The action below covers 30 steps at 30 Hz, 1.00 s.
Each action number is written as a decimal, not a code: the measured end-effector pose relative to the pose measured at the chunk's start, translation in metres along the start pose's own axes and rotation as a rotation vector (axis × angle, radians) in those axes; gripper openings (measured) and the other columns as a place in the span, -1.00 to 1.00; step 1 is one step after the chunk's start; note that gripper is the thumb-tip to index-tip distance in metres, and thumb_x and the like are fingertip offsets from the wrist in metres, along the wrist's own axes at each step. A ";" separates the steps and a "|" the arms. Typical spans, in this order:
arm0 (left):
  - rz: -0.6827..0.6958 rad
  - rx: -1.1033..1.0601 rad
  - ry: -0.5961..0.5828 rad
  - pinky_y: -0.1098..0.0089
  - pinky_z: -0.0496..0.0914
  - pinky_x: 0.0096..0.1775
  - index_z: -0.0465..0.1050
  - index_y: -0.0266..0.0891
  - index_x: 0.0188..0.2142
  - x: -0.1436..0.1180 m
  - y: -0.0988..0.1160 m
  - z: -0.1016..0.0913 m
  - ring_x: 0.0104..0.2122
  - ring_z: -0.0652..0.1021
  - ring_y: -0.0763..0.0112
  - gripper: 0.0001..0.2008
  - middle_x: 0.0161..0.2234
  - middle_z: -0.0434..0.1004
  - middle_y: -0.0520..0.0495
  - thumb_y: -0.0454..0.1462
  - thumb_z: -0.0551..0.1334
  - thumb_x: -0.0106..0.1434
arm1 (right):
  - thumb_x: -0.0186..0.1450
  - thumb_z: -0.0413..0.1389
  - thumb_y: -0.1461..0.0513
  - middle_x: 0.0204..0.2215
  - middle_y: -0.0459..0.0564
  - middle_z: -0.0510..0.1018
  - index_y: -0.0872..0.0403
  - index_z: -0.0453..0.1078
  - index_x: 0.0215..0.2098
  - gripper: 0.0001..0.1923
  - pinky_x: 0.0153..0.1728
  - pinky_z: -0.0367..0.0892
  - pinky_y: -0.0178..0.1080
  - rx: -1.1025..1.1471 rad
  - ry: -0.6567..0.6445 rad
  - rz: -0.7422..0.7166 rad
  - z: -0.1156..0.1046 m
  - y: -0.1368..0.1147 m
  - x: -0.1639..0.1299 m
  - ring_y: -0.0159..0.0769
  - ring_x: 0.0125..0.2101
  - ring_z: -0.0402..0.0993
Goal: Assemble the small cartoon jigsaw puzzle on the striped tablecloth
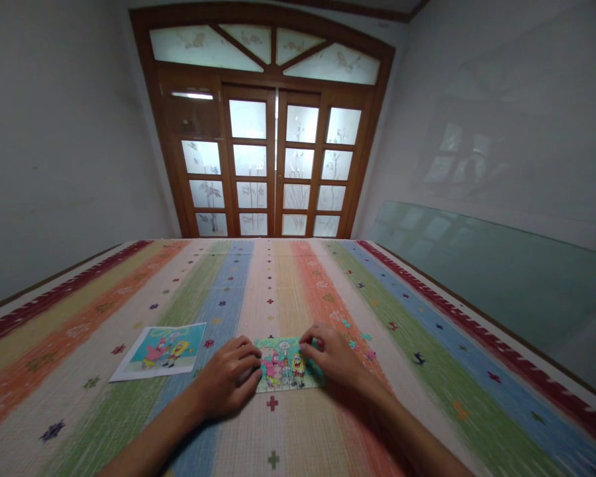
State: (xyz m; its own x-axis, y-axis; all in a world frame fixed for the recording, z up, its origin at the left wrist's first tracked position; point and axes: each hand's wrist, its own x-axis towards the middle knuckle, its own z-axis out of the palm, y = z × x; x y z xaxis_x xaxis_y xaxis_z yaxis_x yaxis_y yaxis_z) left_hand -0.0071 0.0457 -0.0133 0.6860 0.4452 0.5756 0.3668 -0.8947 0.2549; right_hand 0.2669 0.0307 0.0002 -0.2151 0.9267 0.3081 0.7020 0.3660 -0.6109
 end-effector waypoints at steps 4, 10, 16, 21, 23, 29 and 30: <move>0.010 0.013 0.007 0.23 0.48 -0.16 0.54 -0.23 -0.26 0.000 -0.001 0.001 -0.23 0.53 0.23 -0.82 -0.27 0.61 -0.13 -0.35 0.15 0.40 | 0.27 0.13 0.23 -0.42 0.02 0.61 0.09 0.58 -0.37 -0.82 -0.28 0.33 -0.21 -0.059 0.053 0.058 -0.036 0.041 -0.012 -0.21 -0.38 0.48; 0.017 0.024 0.013 0.24 0.48 -0.16 0.53 -0.22 -0.26 0.001 0.000 -0.001 -0.24 0.54 0.25 -0.83 -0.28 0.60 -0.13 -0.36 0.15 0.39 | 0.34 0.07 0.10 -0.24 0.12 0.62 0.03 0.62 -0.28 -0.71 -0.06 0.38 -0.08 -0.237 0.181 0.048 -0.074 0.097 -0.039 -0.09 -0.16 0.54; 0.036 0.024 0.013 0.25 0.49 -0.17 0.53 -0.24 -0.24 0.001 0.000 -0.001 -0.24 0.54 0.26 -0.81 -0.27 0.60 -0.14 -0.37 0.13 0.41 | 0.37 0.10 0.04 -0.11 0.14 0.61 -0.03 0.64 -0.12 -0.68 0.08 0.33 0.08 -0.346 0.185 0.035 -0.074 0.120 -0.059 -0.01 -0.06 0.51; 0.033 0.021 0.014 0.24 0.50 -0.18 0.53 -0.23 -0.22 0.000 -0.001 0.000 -0.24 0.54 0.26 -0.80 -0.27 0.60 -0.15 -0.37 0.12 0.42 | 0.44 -0.01 0.04 -0.21 0.12 0.60 -0.01 0.63 -0.26 -0.61 0.16 0.23 0.09 -0.252 0.119 0.070 -0.075 0.108 -0.061 -0.05 -0.12 0.50; 0.035 0.019 0.015 0.23 0.50 -0.18 0.53 -0.24 -0.22 0.000 -0.002 0.000 -0.24 0.54 0.25 -0.80 -0.26 0.60 -0.15 -0.37 0.12 0.42 | 0.44 0.00 0.02 -0.17 0.13 0.60 -0.02 0.64 -0.26 -0.60 0.20 0.18 0.10 -0.210 0.081 0.082 -0.079 0.105 -0.062 -0.04 -0.09 0.49; 0.043 0.022 0.011 0.23 0.49 -0.17 0.52 -0.23 -0.20 -0.001 -0.002 -0.001 -0.23 0.54 0.25 -0.82 -0.25 0.60 -0.14 -0.38 0.12 0.42 | 0.35 0.12 0.03 -0.21 0.12 0.58 0.00 0.61 -0.23 -0.71 0.17 0.22 0.04 -0.156 0.037 0.103 -0.086 0.105 -0.064 -0.07 -0.12 0.49; 0.046 0.025 0.010 0.23 0.49 -0.17 0.51 -0.23 -0.20 0.000 -0.002 -0.001 -0.23 0.54 0.25 -0.82 -0.25 0.60 -0.14 -0.38 0.12 0.42 | 0.35 0.11 0.04 -0.23 0.11 0.57 0.01 0.58 -0.25 -0.71 0.09 0.29 0.00 -0.142 0.036 0.106 -0.086 0.105 -0.064 -0.08 -0.15 0.49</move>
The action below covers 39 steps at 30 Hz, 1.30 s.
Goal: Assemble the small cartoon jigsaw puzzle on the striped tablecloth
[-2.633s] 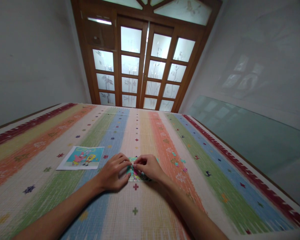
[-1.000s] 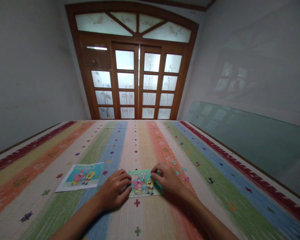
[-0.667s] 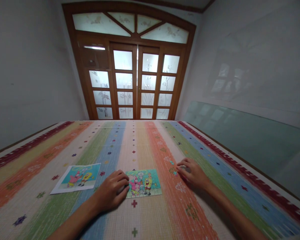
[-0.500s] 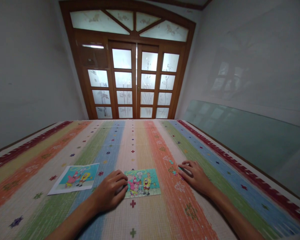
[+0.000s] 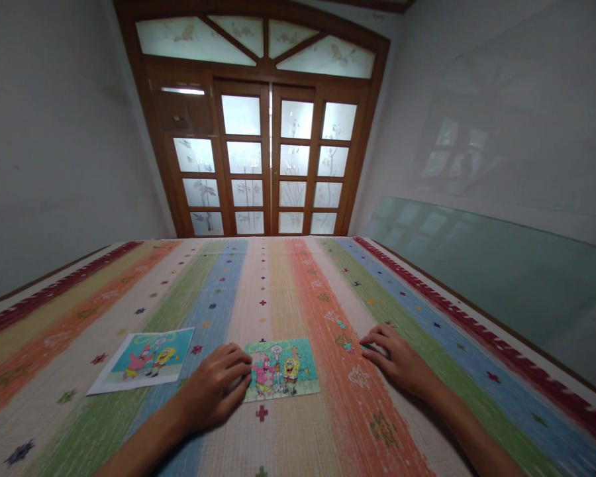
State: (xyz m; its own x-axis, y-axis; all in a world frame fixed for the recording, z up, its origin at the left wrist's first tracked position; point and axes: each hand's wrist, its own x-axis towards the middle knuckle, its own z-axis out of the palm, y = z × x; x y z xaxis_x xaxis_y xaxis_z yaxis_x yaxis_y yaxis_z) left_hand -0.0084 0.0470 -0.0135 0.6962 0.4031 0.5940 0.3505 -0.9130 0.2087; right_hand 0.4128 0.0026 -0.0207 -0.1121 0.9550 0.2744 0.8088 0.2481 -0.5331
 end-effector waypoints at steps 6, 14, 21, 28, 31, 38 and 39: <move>0.002 0.002 -0.018 0.25 0.48 -0.17 0.50 -0.22 -0.19 0.000 0.002 -0.001 -0.23 0.54 0.26 -0.82 -0.25 0.60 -0.12 -0.40 0.11 0.43 | 0.33 0.10 0.02 -0.33 0.05 0.51 0.03 0.45 -0.32 -0.73 -0.18 0.37 -0.14 0.030 0.015 0.040 0.002 0.000 0.001 -0.17 -0.30 0.42; 0.006 0.017 -0.016 0.25 0.49 -0.18 0.50 -0.23 -0.19 0.001 0.001 0.000 -0.24 0.54 0.26 -0.82 -0.25 0.60 -0.13 -0.40 0.11 0.43 | 0.28 0.15 0.01 -0.43 0.01 0.53 0.01 0.38 -0.39 -0.75 -0.27 0.33 -0.17 0.045 -0.001 0.102 -0.001 -0.005 0.002 -0.19 -0.39 0.40; 0.009 0.017 -0.021 0.26 0.49 -0.18 0.52 -0.23 -0.19 0.003 0.004 -0.002 -0.24 0.54 0.26 -0.80 -0.27 0.59 -0.15 -0.39 0.10 0.43 | 0.30 0.08 0.04 -0.43 0.05 0.63 0.03 0.55 -0.35 -0.70 -0.29 0.34 -0.14 0.082 0.029 0.096 0.001 0.002 0.001 -0.16 -0.39 0.50; 0.051 0.009 -0.014 0.29 0.48 -0.18 0.52 -0.24 -0.20 0.002 -0.002 -0.002 -0.24 0.55 0.28 -0.80 -0.25 0.60 -0.12 -0.38 0.11 0.44 | 0.27 0.06 0.19 -0.28 0.09 0.71 0.09 0.61 -0.17 -0.70 -0.16 0.45 -0.12 0.204 -0.002 0.162 -0.003 -0.004 0.008 -0.17 -0.28 0.60; 0.055 -0.002 -0.018 0.30 0.47 -0.16 0.53 -0.23 -0.20 0.002 -0.004 -0.002 -0.23 0.55 0.29 -0.81 -0.25 0.61 -0.11 -0.37 0.12 0.43 | 0.27 0.08 0.22 -0.37 0.07 0.69 0.13 0.60 -0.17 -0.72 -0.25 0.45 -0.17 0.298 -0.078 0.233 -0.003 -0.009 0.012 -0.23 -0.38 0.58; 0.048 0.023 -0.023 0.28 0.46 -0.15 0.53 -0.23 -0.21 0.001 -0.005 -0.001 -0.23 0.54 0.29 -0.81 -0.25 0.60 -0.11 -0.35 0.12 0.43 | 0.25 0.15 0.26 -0.35 0.05 0.69 0.10 0.59 -0.25 -0.82 -0.23 0.46 -0.20 0.353 -0.094 0.220 0.007 -0.022 0.019 -0.25 -0.34 0.58; 0.047 0.027 -0.032 0.28 0.46 -0.15 0.53 -0.23 -0.21 0.001 -0.005 -0.001 -0.23 0.54 0.29 -0.80 -0.25 0.60 -0.12 -0.35 0.11 0.44 | 0.25 0.15 0.26 -0.35 0.05 0.69 0.09 0.59 -0.26 -0.83 -0.23 0.46 -0.20 0.362 -0.107 0.218 0.009 -0.025 0.020 -0.26 -0.34 0.58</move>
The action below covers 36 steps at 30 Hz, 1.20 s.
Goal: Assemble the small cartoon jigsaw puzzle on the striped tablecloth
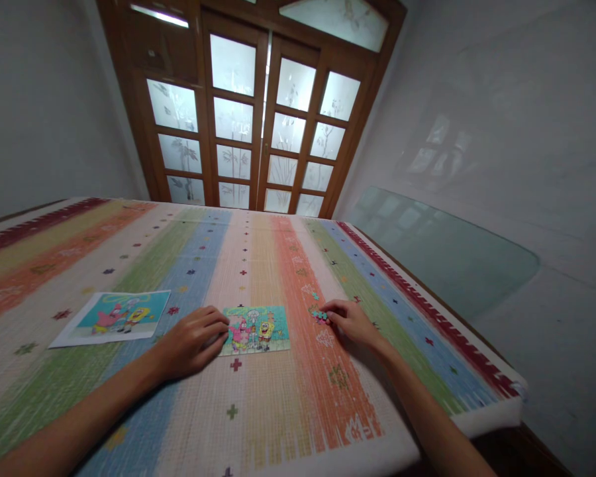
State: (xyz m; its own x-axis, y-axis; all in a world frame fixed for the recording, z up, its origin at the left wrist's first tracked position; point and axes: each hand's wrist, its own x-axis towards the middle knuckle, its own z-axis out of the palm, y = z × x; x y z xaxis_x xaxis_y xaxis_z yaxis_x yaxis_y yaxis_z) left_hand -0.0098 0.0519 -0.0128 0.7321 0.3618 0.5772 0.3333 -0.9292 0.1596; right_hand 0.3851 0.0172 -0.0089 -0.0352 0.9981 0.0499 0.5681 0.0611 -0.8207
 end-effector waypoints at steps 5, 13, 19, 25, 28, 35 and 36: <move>0.001 0.014 -0.030 0.26 0.46 -0.15 0.52 -0.25 -0.22 0.002 0.002 -0.002 -0.24 0.54 0.28 -0.77 -0.25 0.60 -0.13 -0.35 0.08 0.46 | 0.28 0.11 0.28 -0.35 0.05 0.68 0.11 0.57 -0.20 -0.80 -0.31 0.44 -0.25 0.090 -0.097 0.018 0.021 -0.017 0.004 -0.29 -0.38 0.57; -0.006 0.021 -0.018 0.26 0.45 -0.16 0.50 -0.25 -0.23 0.002 0.004 -0.002 -0.25 0.53 0.28 -0.78 -0.26 0.60 -0.13 -0.34 0.08 0.46 | 0.30 0.06 0.38 -0.30 0.03 0.70 0.10 0.64 -0.21 -0.71 -0.23 0.40 -0.24 -0.070 -0.255 -0.142 0.052 -0.058 0.019 -0.28 -0.32 0.57; -0.004 0.026 -0.016 0.25 0.45 -0.16 0.51 -0.27 -0.21 0.001 0.003 -0.001 -0.24 0.53 0.27 -0.78 -0.25 0.60 -0.14 -0.35 0.08 0.47 | 0.21 0.03 0.49 -0.23 0.00 0.71 0.04 0.67 -0.24 -0.58 -0.14 0.39 -0.24 -0.258 -0.293 -0.270 0.068 -0.064 0.026 -0.29 -0.24 0.57; -0.005 0.011 -0.023 0.25 0.45 -0.15 0.52 -0.28 -0.20 0.000 0.002 0.000 -0.23 0.54 0.26 -0.79 -0.23 0.60 -0.16 -0.36 0.09 0.46 | 0.25 0.05 0.47 -0.22 0.01 0.71 0.02 0.67 -0.25 -0.62 -0.10 0.41 -0.22 -0.197 -0.248 -0.311 0.071 -0.052 0.025 -0.27 -0.22 0.58; -0.004 0.009 -0.022 0.25 0.46 -0.14 0.51 -0.29 -0.20 0.000 0.001 0.001 -0.23 0.55 0.26 -0.80 -0.24 0.59 -0.16 -0.35 0.10 0.46 | 0.24 0.07 0.47 -0.24 0.04 0.70 0.05 0.66 -0.23 -0.65 -0.14 0.41 -0.21 -0.194 -0.209 -0.298 0.070 -0.051 0.022 -0.26 -0.24 0.57; -0.010 0.020 -0.028 0.23 0.46 -0.12 0.52 -0.29 -0.20 -0.002 0.000 0.002 -0.22 0.55 0.25 -0.80 -0.22 0.60 -0.17 -0.35 0.10 0.46 | 0.21 0.23 0.41 -0.33 0.03 0.66 0.10 0.63 -0.18 -0.76 -0.27 0.37 -0.26 -0.184 -0.192 -0.259 0.071 -0.055 0.015 -0.30 -0.35 0.51; -0.009 0.021 -0.023 0.23 0.46 -0.12 0.52 -0.28 -0.20 -0.002 0.000 0.002 -0.22 0.55 0.25 -0.80 -0.22 0.60 -0.17 -0.35 0.11 0.46 | 0.22 0.23 0.40 -0.34 0.02 0.65 0.11 0.63 -0.17 -0.77 -0.29 0.37 -0.26 -0.187 -0.175 -0.258 0.072 -0.055 0.015 -0.31 -0.37 0.50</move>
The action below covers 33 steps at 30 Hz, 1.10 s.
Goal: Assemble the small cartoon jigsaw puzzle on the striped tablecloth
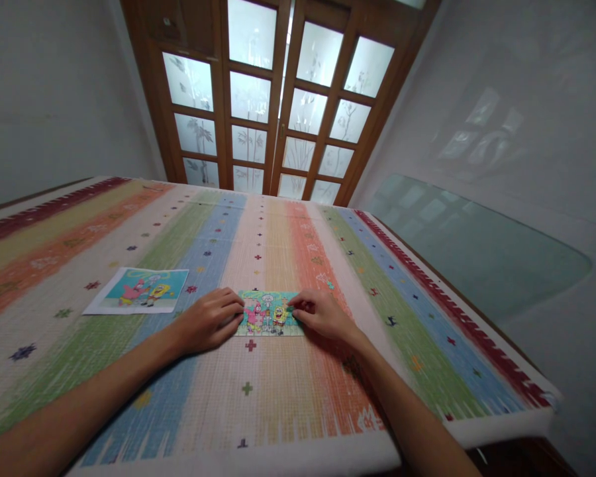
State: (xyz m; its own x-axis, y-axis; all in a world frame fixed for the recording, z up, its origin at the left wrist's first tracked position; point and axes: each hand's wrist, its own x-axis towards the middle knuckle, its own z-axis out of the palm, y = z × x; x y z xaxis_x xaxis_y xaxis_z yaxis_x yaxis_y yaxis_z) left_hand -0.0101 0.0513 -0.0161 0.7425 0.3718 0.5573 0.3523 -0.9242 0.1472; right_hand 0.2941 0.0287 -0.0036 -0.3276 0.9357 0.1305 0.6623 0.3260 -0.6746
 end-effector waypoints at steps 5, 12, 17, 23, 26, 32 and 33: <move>0.011 0.005 0.013 0.24 0.45 -0.15 0.52 -0.29 -0.21 0.002 0.001 -0.001 -0.24 0.55 0.25 -0.80 -0.24 0.60 -0.16 -0.35 0.11 0.45 | 0.26 0.24 0.33 -0.40 0.02 0.66 0.11 0.64 -0.22 -0.85 -0.33 0.34 -0.27 -0.078 0.091 0.003 0.005 -0.005 0.006 -0.32 -0.43 0.48; 0.011 -0.001 0.005 0.25 0.45 -0.14 0.52 -0.28 -0.20 0.002 0.001 -0.001 -0.24 0.55 0.26 -0.81 -0.24 0.59 -0.17 -0.36 0.11 0.45 | 0.33 0.12 0.33 -0.21 0.07 0.72 0.05 0.65 -0.22 -0.77 -0.13 0.41 -0.16 -0.122 0.103 0.014 0.003 -0.004 0.009 -0.16 -0.22 0.62; 0.010 0.004 0.002 0.22 0.46 -0.15 0.51 -0.29 -0.21 0.002 0.000 -0.001 -0.24 0.55 0.24 -0.79 -0.24 0.59 -0.18 -0.35 0.10 0.46 | 0.28 0.07 0.38 -0.19 0.10 0.72 0.07 0.66 -0.18 -0.69 -0.10 0.43 -0.14 -0.106 0.053 0.036 0.001 0.001 0.007 -0.16 -0.20 0.61; 0.002 -0.008 -0.009 0.22 0.47 -0.14 0.51 -0.28 -0.19 0.002 0.000 0.000 -0.23 0.56 0.24 -0.79 -0.23 0.59 -0.18 -0.34 0.09 0.47 | 0.23 0.10 0.42 -0.29 0.07 0.70 0.10 0.64 -0.19 -0.69 -0.23 0.38 -0.22 -0.109 0.027 0.045 -0.002 -0.002 0.005 -0.25 -0.34 0.54; -0.004 -0.011 -0.016 0.22 0.47 -0.13 0.51 -0.29 -0.19 0.002 0.001 0.000 -0.22 0.56 0.25 -0.79 -0.23 0.59 -0.19 -0.34 0.09 0.47 | 0.23 0.14 0.41 -0.38 0.04 0.65 0.13 0.64 -0.21 -0.75 -0.31 0.32 -0.26 -0.114 0.007 0.053 -0.004 -0.006 0.004 -0.31 -0.42 0.46; -0.010 -0.015 -0.019 0.24 0.46 -0.12 0.51 -0.28 -0.19 0.002 0.001 -0.001 -0.22 0.56 0.25 -0.80 -0.23 0.59 -0.17 -0.34 0.10 0.46 | 0.23 0.14 0.47 -0.33 0.00 0.51 0.13 0.63 -0.08 -0.64 -0.29 0.29 -0.28 -0.146 -0.033 -0.011 -0.007 -0.009 0.002 -0.36 -0.39 0.36; -0.010 -0.014 -0.019 0.24 0.46 -0.12 0.51 -0.28 -0.19 0.002 0.001 -0.001 -0.22 0.56 0.25 -0.80 -0.23 0.59 -0.17 -0.34 0.10 0.46 | 0.25 0.14 0.46 -0.31 0.00 0.48 0.12 0.62 -0.04 -0.62 -0.29 0.29 -0.28 -0.145 -0.051 -0.015 -0.007 -0.009 0.002 -0.37 -0.39 0.35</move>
State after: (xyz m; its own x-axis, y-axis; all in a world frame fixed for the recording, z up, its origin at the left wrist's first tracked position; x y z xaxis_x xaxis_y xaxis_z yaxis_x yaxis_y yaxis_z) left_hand -0.0092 0.0513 -0.0143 0.7498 0.3823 0.5401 0.3519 -0.9216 0.1639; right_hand 0.2922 0.0283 0.0074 -0.3694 0.9239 0.0999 0.7467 0.3591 -0.5600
